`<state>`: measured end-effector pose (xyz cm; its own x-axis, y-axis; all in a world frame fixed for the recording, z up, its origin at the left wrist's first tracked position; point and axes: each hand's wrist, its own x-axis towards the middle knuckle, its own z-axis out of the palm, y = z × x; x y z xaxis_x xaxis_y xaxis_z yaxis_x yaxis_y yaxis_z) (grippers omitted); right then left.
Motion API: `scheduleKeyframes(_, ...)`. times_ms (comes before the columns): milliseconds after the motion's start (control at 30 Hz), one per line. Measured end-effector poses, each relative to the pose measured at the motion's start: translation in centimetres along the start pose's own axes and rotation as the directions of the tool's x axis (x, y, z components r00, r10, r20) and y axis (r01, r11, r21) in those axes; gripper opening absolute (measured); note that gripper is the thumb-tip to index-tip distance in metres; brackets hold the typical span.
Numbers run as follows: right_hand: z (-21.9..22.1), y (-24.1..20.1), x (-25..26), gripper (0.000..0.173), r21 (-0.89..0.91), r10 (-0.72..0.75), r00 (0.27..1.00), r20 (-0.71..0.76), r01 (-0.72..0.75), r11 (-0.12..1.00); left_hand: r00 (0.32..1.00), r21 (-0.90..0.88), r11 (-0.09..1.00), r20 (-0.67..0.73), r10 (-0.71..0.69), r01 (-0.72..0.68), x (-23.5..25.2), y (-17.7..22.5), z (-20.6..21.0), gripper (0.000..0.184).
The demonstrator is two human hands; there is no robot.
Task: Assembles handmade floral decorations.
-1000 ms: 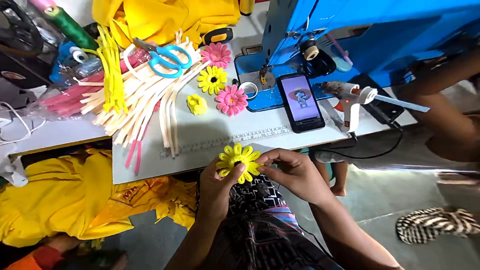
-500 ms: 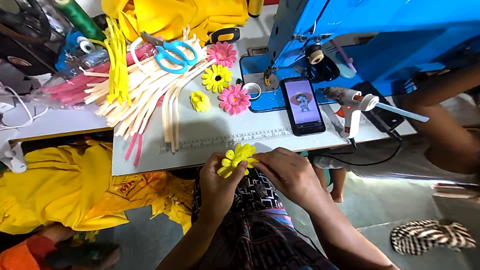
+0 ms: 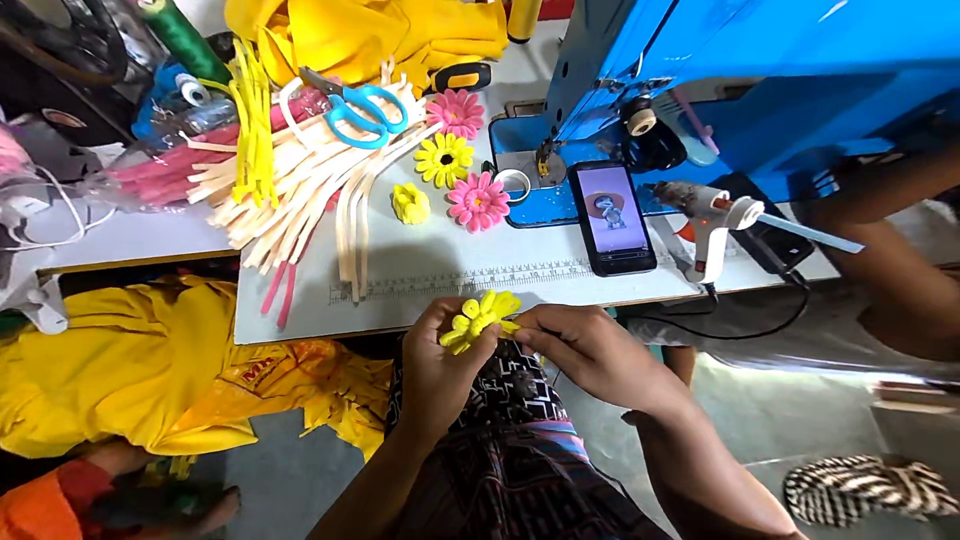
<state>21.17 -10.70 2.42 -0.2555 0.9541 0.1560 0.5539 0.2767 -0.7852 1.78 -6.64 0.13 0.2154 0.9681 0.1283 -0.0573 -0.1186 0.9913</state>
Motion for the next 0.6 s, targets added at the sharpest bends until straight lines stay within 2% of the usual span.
scheduleKeyframes(133, -0.4, 0.1, 0.3, 0.028, 0.105, -0.017, 0.999, 0.042, 0.012, 0.994, 0.993, -0.023, 0.994, 0.057, -0.106, 0.107, 0.5, 0.2, -0.5, 0.021)
scheduleKeyframes(267, -0.6, 0.4, 0.3, 0.026, 0.239, 0.035, 0.999, 0.038, -0.043, 0.970, 0.975, -0.082, 0.974, 0.086, -0.204, 0.211, 0.9, 0.6, -1.2, 0.023)
scheduleKeyframes(367, -1.4, 0.6, 0.4, 0.022, 0.253, 0.093, 0.996, -0.001, -0.089, 0.963, 0.950, -0.121, 0.948, 0.145, -0.277, 0.295, 1.2, 1.3, -1.8, 0.022)
scheduleKeyframes(467, -1.8, 0.7, 0.6, 0.020, 0.164, 0.050, 0.999, 0.005, -0.050, 0.985, 0.937, -0.144, 0.934, 0.175, -0.302, 0.328, 1.5, 1.5, -2.2, 0.018)
scheduleKeyframes(600, -1.0, 0.4, 1.0, 0.026, -0.120, -0.113, 0.990, -0.088, 0.102, 0.987, 0.924, -0.152, 0.915, 0.153, -0.350, 0.372, 1.8, 2.1, -2.5, 0.017)
